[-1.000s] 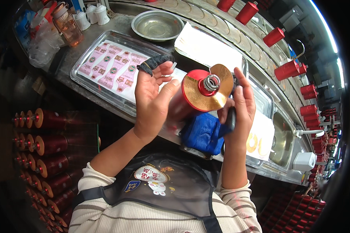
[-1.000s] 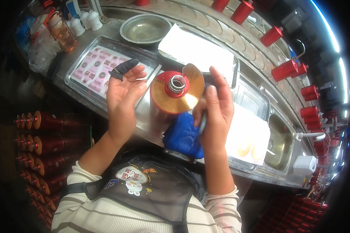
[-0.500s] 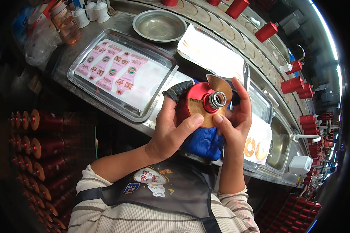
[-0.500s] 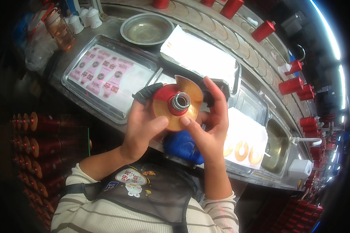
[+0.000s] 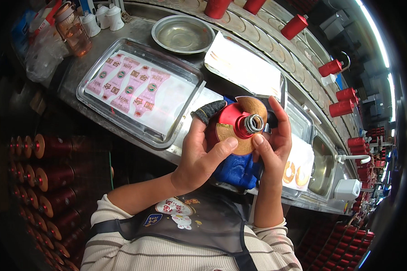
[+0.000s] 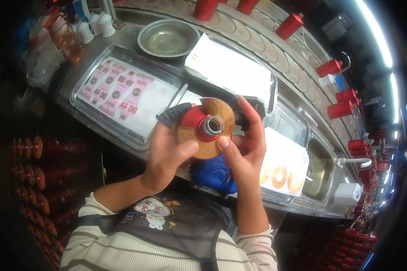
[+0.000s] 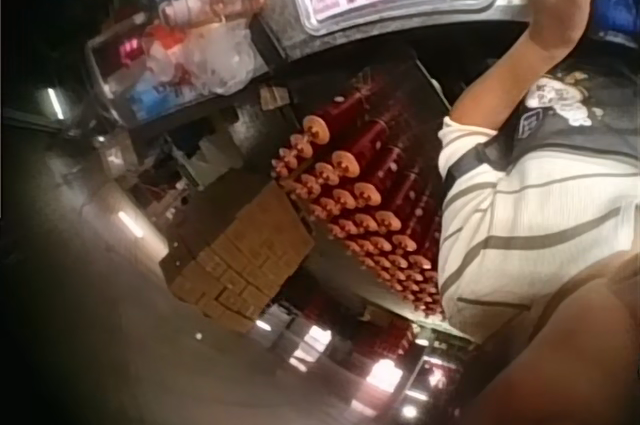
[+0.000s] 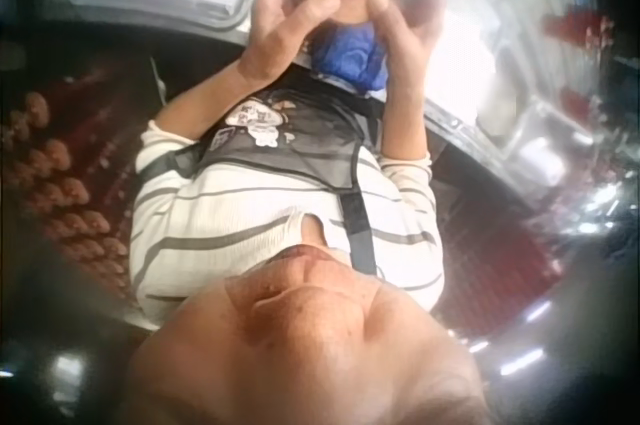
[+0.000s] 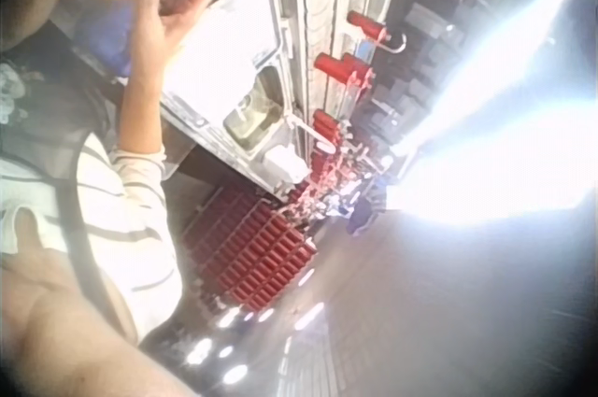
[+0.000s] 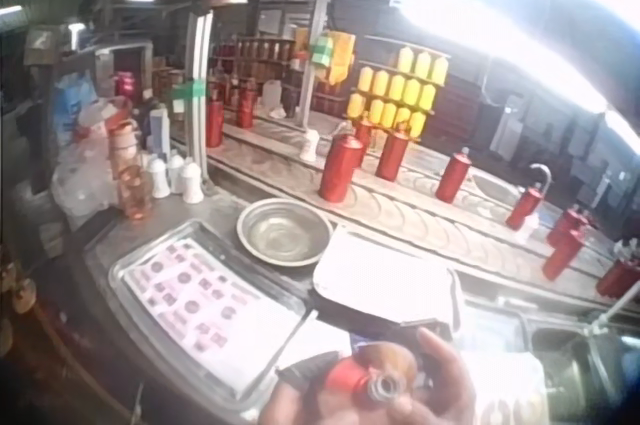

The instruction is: The person picks up red cylindrical containers, places circular gold labels on their tops, and applies rectangular stickers to the sides. They wipe the containers with a cloth and place the finished items on a nearby table.

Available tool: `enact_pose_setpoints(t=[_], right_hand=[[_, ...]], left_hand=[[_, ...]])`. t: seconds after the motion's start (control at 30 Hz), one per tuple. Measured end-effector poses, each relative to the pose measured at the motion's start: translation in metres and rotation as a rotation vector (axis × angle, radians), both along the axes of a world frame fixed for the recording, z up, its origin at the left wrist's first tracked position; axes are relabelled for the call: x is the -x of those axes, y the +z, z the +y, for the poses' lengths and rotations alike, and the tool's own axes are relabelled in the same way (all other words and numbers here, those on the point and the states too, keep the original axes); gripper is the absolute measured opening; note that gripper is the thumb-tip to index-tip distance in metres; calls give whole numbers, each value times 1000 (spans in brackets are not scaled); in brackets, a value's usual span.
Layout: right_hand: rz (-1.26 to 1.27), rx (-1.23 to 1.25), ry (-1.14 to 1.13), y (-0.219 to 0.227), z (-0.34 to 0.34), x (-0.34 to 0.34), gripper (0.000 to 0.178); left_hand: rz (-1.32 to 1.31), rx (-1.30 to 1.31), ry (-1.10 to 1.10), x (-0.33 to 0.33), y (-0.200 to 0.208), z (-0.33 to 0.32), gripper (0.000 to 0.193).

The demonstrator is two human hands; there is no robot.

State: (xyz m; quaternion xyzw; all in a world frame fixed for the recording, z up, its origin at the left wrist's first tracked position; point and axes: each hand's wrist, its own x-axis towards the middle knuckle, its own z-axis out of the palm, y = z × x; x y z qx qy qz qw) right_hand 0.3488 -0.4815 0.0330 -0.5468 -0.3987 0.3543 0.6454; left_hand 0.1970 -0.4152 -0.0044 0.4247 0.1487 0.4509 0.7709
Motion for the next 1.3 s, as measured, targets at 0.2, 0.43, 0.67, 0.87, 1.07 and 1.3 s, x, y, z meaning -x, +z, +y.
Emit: enact_pose_setpoints(t=[0.2, 0.43, 0.67, 0.87, 1.07, 1.3], right_hand=[[29, 8, -9, 2, 1, 6, 72], [60, 15, 23, -3, -3, 0, 71], [-4, -38, 14, -8, -2, 2, 70], [-39, -75, 36, -12, 0, -1, 71], [-13, -79, 17, -11, 2, 2, 70], [-90, -38, 21, -13, -1, -1, 76]], left_hand=[[2, 20, 31, -2, 2, 1, 54], [5, 17, -4, -1, 2, 3, 53], [-20, 23, -53, 1, -7, 6, 59], [-29, 12, -53, 1, -5, 6, 61], [-20, 7, -49, 1, -6, 6, 61], [12, -55, -59, 0, -4, 5, 64]])
